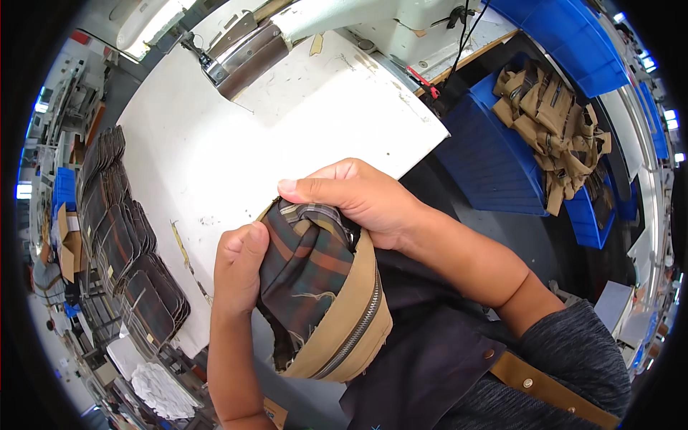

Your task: The person sews components of a plaid and tan leather bag using an industrial sewing machine.

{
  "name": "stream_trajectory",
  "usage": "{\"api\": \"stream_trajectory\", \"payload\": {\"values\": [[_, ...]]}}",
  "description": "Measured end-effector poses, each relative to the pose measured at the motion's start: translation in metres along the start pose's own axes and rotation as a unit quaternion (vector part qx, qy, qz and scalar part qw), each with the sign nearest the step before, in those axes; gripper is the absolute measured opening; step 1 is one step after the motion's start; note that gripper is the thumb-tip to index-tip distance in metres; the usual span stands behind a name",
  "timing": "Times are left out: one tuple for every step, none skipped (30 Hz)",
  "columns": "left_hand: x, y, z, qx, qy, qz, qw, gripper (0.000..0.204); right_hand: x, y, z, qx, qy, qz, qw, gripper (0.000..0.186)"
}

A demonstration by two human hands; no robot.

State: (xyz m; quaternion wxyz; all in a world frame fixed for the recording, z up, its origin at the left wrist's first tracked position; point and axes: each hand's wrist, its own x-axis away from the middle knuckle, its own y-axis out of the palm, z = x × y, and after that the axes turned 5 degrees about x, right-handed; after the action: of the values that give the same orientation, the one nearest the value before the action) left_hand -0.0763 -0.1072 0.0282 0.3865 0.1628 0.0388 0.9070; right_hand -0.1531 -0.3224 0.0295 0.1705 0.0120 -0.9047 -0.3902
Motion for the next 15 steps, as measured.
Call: {"api": "stream_trajectory", "payload": {"values": [[-0.001,-0.001,-0.004,0.044,-0.031,0.014,0.998,0.05,-0.001,0.0,0.001,-0.003,0.008,0.021,1.0,0.027],[-0.002,-0.004,-0.008,0.043,-0.03,0.013,0.999,0.05,-0.002,-0.001,0.002,-0.009,0.009,0.032,0.999,0.028],[-0.002,-0.007,-0.011,0.081,-0.069,0.027,0.994,0.052,-0.003,-0.001,0.003,-0.005,0.013,0.04,0.999,0.028],[-0.002,-0.012,-0.013,0.141,-0.1,0.012,0.985,0.054,-0.004,-0.002,0.003,0.004,0.019,0.038,0.999,0.027],[-0.001,-0.016,-0.014,0.118,-0.105,0.038,0.987,0.054,-0.005,-0.003,0.002,0.019,0.032,0.052,0.998,0.027],[0.003,-0.02,-0.011,0.042,-0.09,0.023,0.995,0.051,-0.003,-0.005,0.001,0.017,0.018,0.038,0.999,0.027],[0.006,-0.023,-0.008,-0.048,-0.066,0.014,0.997,0.047,-0.001,-0.007,-0.001,0.024,0.023,0.046,0.998,0.027],[0.016,-0.022,-0.002,-0.018,-0.088,-0.005,0.996,0.052,0.001,-0.011,-0.005,0.022,0.001,0.037,0.999,0.027],[0.023,-0.021,0.005,-0.026,-0.101,-0.006,0.994,0.064,0.002,-0.014,-0.008,0.078,-0.009,0.033,0.996,0.027],[0.029,-0.018,0.013,-0.036,-0.099,-0.008,0.994,0.078,0.001,-0.016,-0.011,0.202,-0.052,0.062,0.976,0.029],[0.027,-0.015,0.021,-0.07,-0.1,-0.015,0.992,0.074,0.002,-0.02,-0.015,0.213,-0.024,0.0,0.977,0.027],[0.031,-0.011,0.03,-0.099,-0.072,0.009,0.992,0.049,0.003,-0.023,-0.018,0.19,-0.036,-0.088,0.977,0.026],[0.034,-0.007,0.038,-0.073,-0.108,0.056,0.99,0.026,0.004,-0.025,-0.019,0.196,-0.063,-0.16,0.965,0.028],[0.032,-0.004,0.045,-0.124,-0.089,0.066,0.986,0.025,0.003,-0.025,-0.021,0.268,-0.074,-0.164,0.947,0.025],[0.029,-0.004,0.05,-0.175,-0.074,0.092,0.978,0.026,0.0,-0.025,-0.021,0.321,-0.095,-0.2,0.921,0.023]]}}
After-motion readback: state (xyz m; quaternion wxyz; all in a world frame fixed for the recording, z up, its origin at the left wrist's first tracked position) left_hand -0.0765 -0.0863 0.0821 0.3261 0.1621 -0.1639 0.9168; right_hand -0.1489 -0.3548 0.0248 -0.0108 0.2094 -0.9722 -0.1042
